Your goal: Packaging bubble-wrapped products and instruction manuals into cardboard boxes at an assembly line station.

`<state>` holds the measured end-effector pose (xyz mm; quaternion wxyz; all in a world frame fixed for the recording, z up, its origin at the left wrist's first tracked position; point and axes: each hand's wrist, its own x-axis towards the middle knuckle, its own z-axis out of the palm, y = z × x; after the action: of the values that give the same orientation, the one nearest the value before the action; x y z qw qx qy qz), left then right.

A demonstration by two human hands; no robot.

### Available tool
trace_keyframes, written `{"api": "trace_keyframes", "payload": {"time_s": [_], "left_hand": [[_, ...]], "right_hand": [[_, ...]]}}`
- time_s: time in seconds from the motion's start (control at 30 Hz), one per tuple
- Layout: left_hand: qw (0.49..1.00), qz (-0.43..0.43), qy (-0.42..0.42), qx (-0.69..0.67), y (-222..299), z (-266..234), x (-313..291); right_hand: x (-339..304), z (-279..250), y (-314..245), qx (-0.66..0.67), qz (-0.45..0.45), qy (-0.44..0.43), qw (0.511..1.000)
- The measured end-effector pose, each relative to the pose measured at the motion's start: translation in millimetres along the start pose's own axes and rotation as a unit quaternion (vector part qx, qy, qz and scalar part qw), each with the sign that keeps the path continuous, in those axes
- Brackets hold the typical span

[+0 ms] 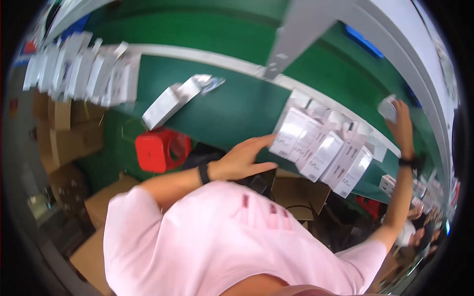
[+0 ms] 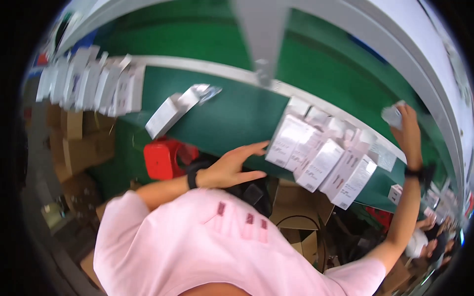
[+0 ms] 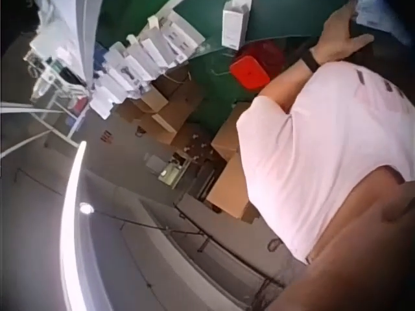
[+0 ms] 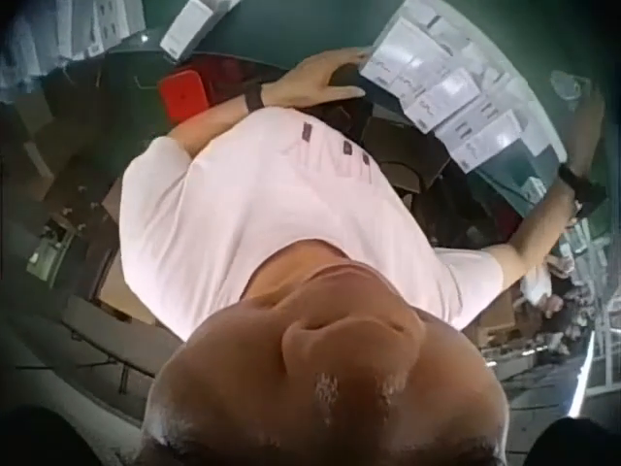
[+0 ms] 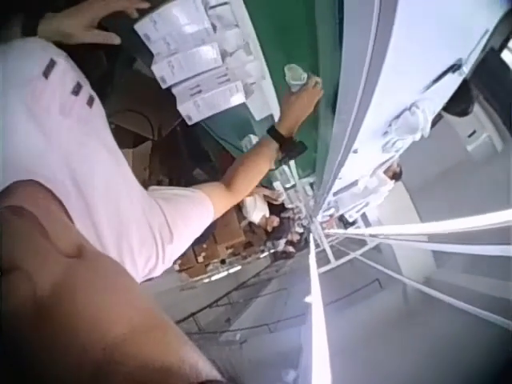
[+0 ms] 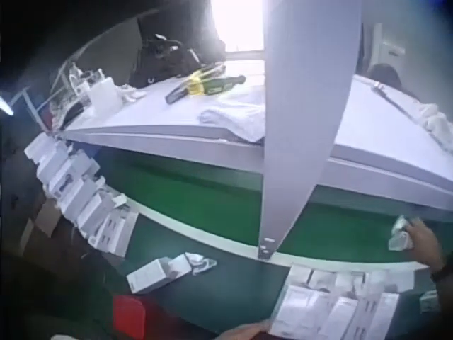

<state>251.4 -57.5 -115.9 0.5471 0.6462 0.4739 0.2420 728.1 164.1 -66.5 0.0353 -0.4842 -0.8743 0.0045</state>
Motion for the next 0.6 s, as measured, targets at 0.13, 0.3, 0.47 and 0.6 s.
{"api": "trace_keyframes", "payload": {"time_s": [0.13,0.3,0.47,0.6], "left_hand": [[0.986,0.159,0.053,-0.01,47.2,-2.7,22.5],[0.954,0.267,0.116,-0.069,64.3,-11.4,18.4],[0.891,0.119,-0.052,-0.435,40.7,-95.5,-50.2],[0.906,0.09,-0.156,-0.383,14.6,-154.0,-94.2]], "right_hand": [[-4.4,-114.0,-192.5,0.058,0.076,-0.022,0.995],[7.2,-121.3,-380.9,0.273,0.109,0.212,0.932],[36.9,-91.7,-434.6,0.475,0.039,0.242,0.845],[60.9,-96.1,-492.1,0.44,-0.034,0.256,0.86]]}}
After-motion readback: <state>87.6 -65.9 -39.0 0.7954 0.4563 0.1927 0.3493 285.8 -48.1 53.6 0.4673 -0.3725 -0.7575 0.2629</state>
